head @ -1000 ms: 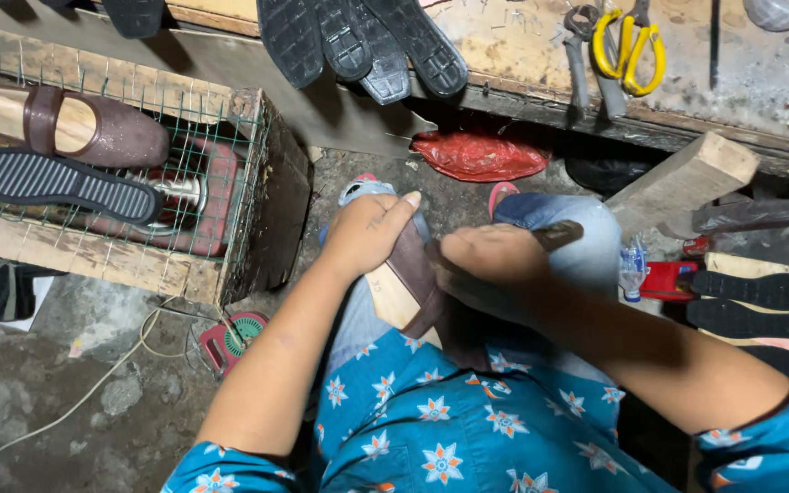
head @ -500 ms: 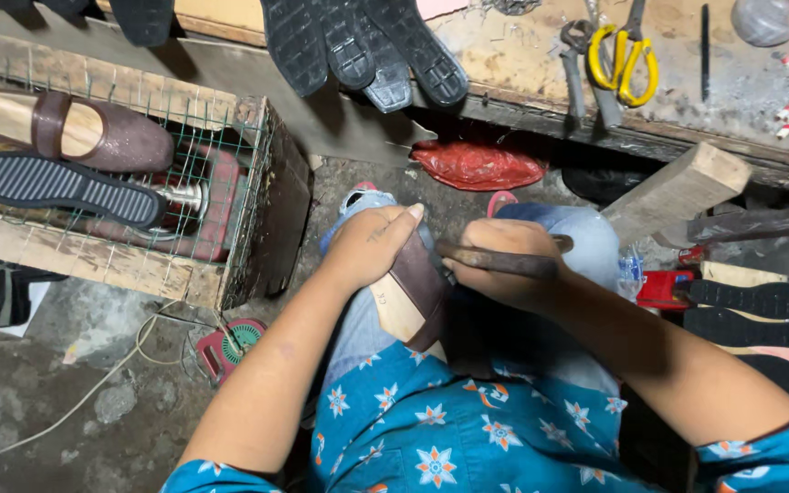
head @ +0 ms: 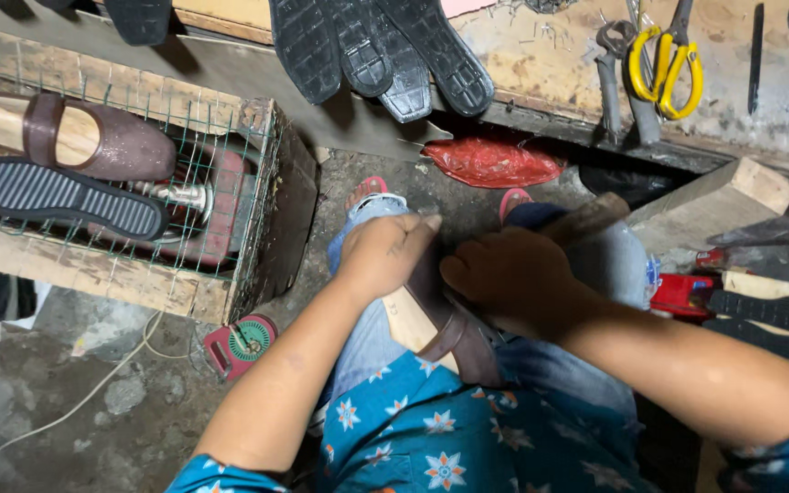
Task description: The person attaches a new sole to a brown shoe using a wooden shoe tree for support. They press the sole into place by hand and then use a curved metal tool to tap and secure the sole along the edges.
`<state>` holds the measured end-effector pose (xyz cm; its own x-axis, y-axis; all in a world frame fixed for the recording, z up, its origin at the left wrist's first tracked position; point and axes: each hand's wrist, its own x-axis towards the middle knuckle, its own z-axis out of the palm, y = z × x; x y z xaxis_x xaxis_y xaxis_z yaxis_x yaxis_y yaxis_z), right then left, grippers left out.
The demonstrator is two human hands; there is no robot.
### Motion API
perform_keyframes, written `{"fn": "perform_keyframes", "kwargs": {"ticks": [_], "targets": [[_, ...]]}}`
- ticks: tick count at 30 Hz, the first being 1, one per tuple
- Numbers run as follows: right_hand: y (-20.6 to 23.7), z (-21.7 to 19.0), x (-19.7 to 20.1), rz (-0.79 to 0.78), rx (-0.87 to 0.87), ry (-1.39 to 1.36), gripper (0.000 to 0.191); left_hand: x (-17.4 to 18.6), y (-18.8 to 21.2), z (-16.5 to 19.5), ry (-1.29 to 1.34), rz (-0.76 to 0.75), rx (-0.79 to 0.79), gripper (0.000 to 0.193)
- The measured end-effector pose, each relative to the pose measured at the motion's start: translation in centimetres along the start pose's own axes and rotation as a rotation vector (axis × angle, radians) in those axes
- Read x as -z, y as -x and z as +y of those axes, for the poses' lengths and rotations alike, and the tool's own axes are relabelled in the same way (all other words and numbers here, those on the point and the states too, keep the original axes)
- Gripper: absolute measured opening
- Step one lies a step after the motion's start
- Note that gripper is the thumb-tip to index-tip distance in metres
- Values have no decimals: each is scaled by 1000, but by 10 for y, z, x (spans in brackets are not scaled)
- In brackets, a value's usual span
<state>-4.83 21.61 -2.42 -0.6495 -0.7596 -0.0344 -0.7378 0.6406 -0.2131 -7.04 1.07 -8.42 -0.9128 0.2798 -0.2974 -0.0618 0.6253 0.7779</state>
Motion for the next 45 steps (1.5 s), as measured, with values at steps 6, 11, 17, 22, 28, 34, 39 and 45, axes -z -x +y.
{"fn": "perform_keyframes", "kwargs": {"ticks": [6, 11, 17, 22, 28, 34, 39, 45], "targets": [[23, 13, -10, 311, 174, -39, 15, -7, 8, -4, 49, 29, -64, 49], [33, 8, -26, 416, 21, -401, 19, -12, 22, -6, 158, 18, -68, 50], [27, 16, -23, 344, 98, -287, 20, -11, 19, 3, -61, 38, -5, 49], [10, 25, -15, 217, 112, -160, 24, -11, 6, 4, -148, 50, -92, 46], [2, 33, -16, 397, 108, -541, 19, -12, -8, -2, -130, 76, -83, 41], [22, 24, -22, 251, 44, -338, 13, -16, 25, -15, 770, -11, 32, 39], [52, -4, -4, 502, 144, -238, 12, -5, 77, 2, 1023, -162, -33, 61], [78, -22, 34, 469, 170, -216, 14, 6, 112, 56, 648, -67, -165, 65]]}}
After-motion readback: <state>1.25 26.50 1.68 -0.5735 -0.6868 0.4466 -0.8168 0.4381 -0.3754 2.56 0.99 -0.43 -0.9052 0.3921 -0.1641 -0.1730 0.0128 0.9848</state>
